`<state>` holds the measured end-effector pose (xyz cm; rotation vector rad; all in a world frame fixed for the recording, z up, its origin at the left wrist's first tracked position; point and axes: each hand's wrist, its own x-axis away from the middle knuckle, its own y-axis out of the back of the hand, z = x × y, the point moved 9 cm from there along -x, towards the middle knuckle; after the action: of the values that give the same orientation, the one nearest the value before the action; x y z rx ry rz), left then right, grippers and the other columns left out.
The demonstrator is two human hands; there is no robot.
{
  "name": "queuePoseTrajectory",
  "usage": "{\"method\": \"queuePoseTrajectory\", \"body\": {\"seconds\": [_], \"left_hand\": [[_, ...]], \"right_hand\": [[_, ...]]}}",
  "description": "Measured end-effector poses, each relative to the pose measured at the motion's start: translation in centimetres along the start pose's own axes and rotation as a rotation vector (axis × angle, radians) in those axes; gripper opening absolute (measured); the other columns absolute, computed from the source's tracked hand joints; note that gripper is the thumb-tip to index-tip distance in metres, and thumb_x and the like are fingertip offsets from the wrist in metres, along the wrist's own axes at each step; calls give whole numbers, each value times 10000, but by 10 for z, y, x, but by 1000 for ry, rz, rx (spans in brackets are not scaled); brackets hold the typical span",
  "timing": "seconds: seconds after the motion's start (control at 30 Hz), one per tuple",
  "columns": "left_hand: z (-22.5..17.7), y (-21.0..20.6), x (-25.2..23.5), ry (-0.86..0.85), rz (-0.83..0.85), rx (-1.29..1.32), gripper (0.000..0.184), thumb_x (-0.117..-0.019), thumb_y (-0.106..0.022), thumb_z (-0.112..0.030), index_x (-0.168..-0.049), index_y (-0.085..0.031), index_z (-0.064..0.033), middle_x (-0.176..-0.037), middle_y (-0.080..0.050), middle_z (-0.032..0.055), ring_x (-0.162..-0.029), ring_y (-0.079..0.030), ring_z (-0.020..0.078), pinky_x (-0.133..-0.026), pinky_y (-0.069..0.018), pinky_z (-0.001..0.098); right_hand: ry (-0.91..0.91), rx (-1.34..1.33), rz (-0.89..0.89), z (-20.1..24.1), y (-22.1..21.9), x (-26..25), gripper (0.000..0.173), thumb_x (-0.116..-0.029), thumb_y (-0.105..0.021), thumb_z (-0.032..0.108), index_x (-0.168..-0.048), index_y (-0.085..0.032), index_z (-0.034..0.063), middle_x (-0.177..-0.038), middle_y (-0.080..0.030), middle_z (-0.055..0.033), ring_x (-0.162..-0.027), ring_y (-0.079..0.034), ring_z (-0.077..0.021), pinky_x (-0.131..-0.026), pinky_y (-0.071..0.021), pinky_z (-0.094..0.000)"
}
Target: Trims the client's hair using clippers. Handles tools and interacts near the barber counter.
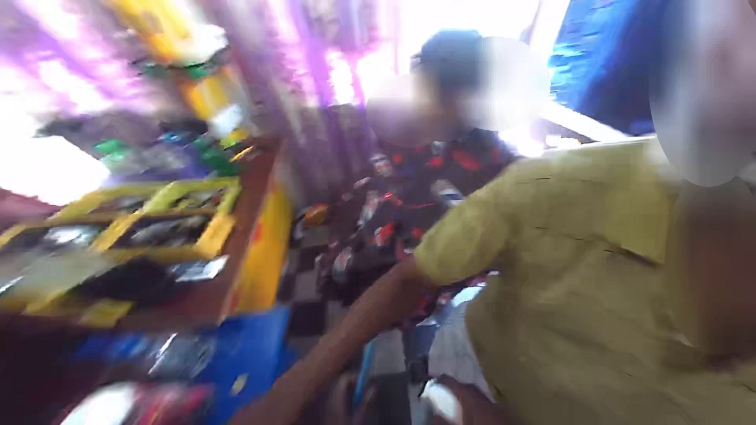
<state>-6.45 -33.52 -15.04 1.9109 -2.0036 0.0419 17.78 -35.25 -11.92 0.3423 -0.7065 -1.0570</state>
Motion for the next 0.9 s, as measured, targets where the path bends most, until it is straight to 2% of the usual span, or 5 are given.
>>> {"method": "queuePoseTrajectory", "body": {"seconds": [0.1,0.23,0.37,0.47,0.9], "left_hand": [[55,-24,8,168,101,-84,439,-959,-715,-225,-1317,-602,4,-1152,-691,190,-969,-709,276,-889,-593,463],[78,-50,30,177,235,-87,425,-997,-664,-203,-1350,-565,14,-1167,-679,238,-954,-711,341,-861,-582,527],[76,-51,59,128,308,-297,372,-1005,-641,-181,-1325,-603,6,-1222,-663,263,-1139,-647,432,-993,-489,625],[108,-41,92,201,285,-324,367,-1010,-629,-200,-1327,-606,-17,-1189,-681,254,-1139,-648,438,-995,-482,639],[163,-25,253,490,-18,-175,409,-1018,-615,-280,-1347,-583,-39,-1175,-682,238,-1102,-668,402,-968,-512,603]], "right_hand": [[-37,36,-29,1,2,11,630,-879,-796,249,-1371,-569,-73,-1200,-683,-272,-1121,-672,-389,-1010,-512,-571],[103,74,61,1,-33,3,586,-898,-753,201,-1275,-532,-190,-1112,-673,-304,-1015,-689,-346,-933,-555,-480],[-372,276,380,66,-76,10,470,-875,-712,37,-1259,-534,-168,-1105,-647,-245,-989,-609,-254,-937,-487,-403],[151,95,326,15,-95,18,515,-903,-760,220,-1243,-563,-114,-1022,-706,-217,-922,-706,-294,-866,-575,-494],[276,99,492,9,-150,81,529,-867,-791,227,-1264,-595,-63,-1012,-735,-166,-948,-723,-287,-896,-573,-518]]}}
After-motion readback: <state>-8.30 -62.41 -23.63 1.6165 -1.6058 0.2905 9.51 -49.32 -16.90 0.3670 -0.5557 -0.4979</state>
